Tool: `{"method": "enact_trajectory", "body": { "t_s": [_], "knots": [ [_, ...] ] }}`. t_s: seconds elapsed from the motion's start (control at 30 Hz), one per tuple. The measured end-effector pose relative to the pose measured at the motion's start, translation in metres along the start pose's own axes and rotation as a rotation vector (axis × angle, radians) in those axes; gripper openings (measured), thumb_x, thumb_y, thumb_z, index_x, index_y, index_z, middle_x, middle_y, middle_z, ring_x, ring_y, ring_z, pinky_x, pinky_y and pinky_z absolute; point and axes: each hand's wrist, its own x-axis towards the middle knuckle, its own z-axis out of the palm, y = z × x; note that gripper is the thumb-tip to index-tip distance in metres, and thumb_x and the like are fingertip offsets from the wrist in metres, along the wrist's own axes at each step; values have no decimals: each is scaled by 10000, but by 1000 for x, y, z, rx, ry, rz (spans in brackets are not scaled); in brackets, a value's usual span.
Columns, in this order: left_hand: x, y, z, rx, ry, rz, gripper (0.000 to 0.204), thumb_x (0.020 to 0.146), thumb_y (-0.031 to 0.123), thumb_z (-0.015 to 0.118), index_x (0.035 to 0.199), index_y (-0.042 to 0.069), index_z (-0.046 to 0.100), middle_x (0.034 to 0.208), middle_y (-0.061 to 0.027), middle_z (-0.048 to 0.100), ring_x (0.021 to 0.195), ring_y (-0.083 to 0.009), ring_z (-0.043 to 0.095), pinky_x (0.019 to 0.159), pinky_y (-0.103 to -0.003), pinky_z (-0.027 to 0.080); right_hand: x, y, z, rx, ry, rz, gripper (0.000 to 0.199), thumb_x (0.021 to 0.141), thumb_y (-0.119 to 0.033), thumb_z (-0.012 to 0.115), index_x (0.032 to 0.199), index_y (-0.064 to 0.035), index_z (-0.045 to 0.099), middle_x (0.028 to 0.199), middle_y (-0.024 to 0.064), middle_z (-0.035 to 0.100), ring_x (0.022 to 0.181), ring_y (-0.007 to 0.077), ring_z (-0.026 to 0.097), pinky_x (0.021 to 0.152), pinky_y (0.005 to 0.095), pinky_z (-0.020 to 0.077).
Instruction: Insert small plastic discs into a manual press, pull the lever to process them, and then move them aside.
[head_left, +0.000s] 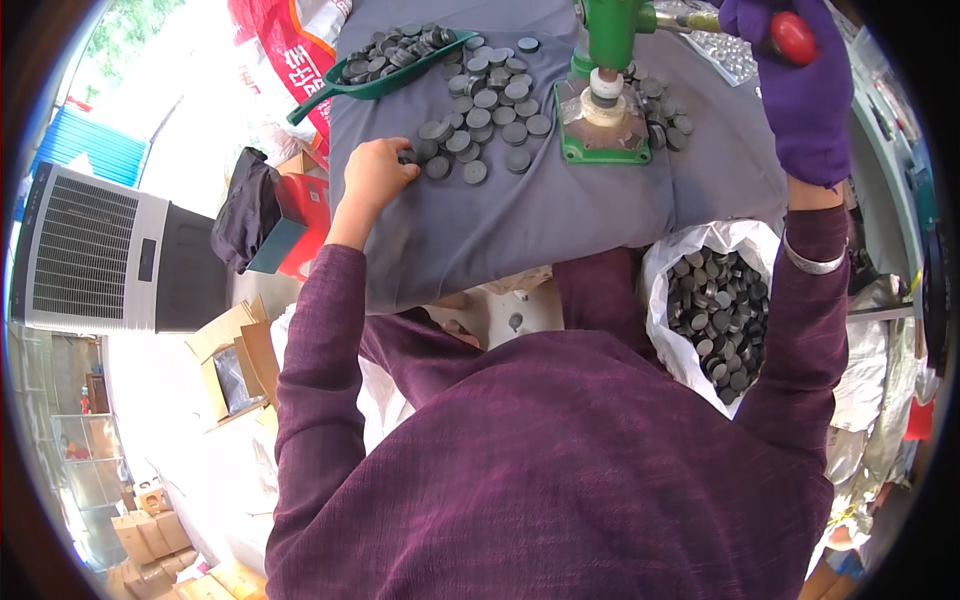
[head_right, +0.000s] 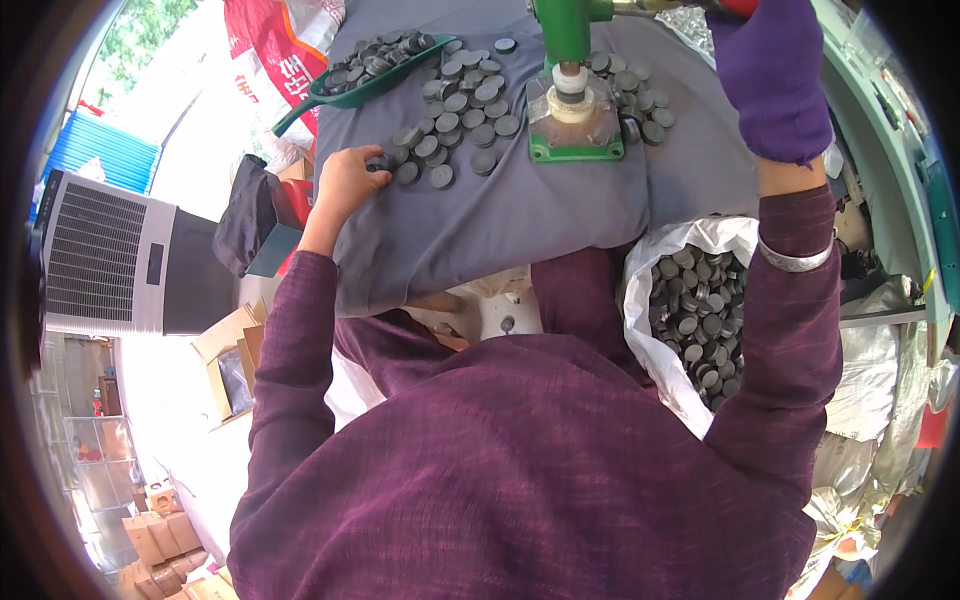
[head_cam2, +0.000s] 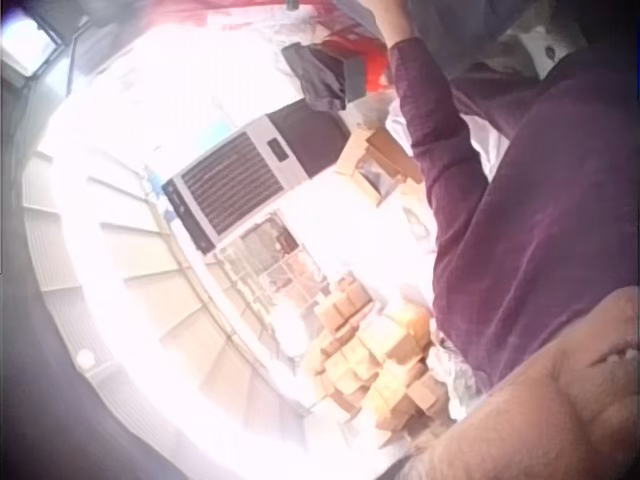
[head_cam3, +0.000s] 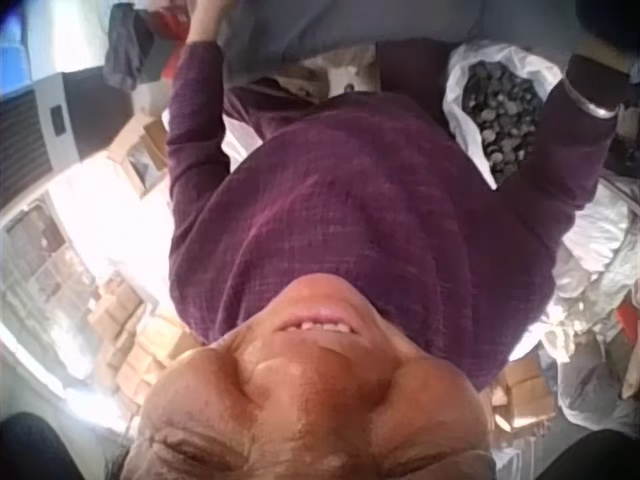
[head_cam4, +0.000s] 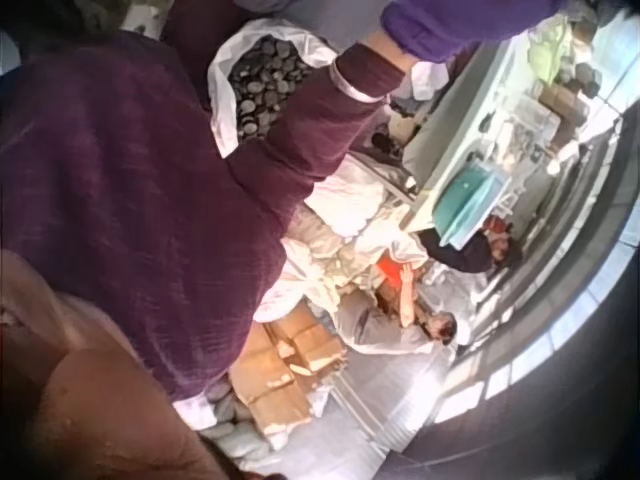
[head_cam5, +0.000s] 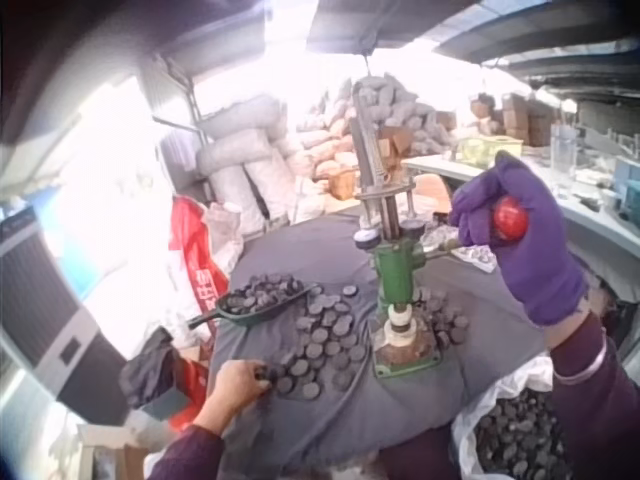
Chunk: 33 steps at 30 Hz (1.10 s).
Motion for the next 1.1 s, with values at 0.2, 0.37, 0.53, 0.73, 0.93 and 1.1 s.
{"method": "enact_trajectory", "body": {
  "t_s": [0.2,0.37,0.53,0.73,0.93,1.1],
  "knots": [
    [-15,-13,-8,-872,-61,-299,436,747,179,761,1147,31,673,821,-52,676,587,-136,631,499,-254,475,2,-1,-2,35,68,94,458,1005,-344,371,820,11,595,770,148,624,586,143,539,615,297,472],
    [-51,108,-25,-1286,-417,-207,456,761,154,783,1177,24,649,860,-38,673,598,-98,610,504,-209,453,0,-1,-11,-35,53,37,474,1012,-348,351,835,17,597,793,147,630,605,142,544,625,292,470],
    [-75,227,24,-1469,-1001,55,409,788,102,755,1178,29,656,848,-31,622,576,-74,585,468,-194,428,0,0,-8,25,1,31,474,1013,-339,355,856,34,603,789,148,630,606,153,544,629,299,471],
    [-90,302,43,-1432,-1110,390,724,789,117,708,1437,41,393,1286,-205,537,920,-225,658,768,-304,530,2,-6,-8,-84,-73,29,476,1008,-357,381,862,35,608,779,154,629,593,159,540,630,314,476],
    [-73,238,47,-1276,-551,638,555,764,135,731,1289,62,566,1372,-193,484,1145,-331,572,965,-377,468,5,8,-30,-130,-187,106,489,1032,-219,261,1058,143,589,746,66,489,809,230,535,1004,495,447],
    [-24,136,23,-492,430,557,350,779,91,686,1127,72,652,1197,-155,622,1136,-363,563,935,-409,472,4,-2,-37,-60,-192,99,474,1035,-204,262,1030,134,594,735,63,482,798,224,531,984,474,461]
  ]
}}
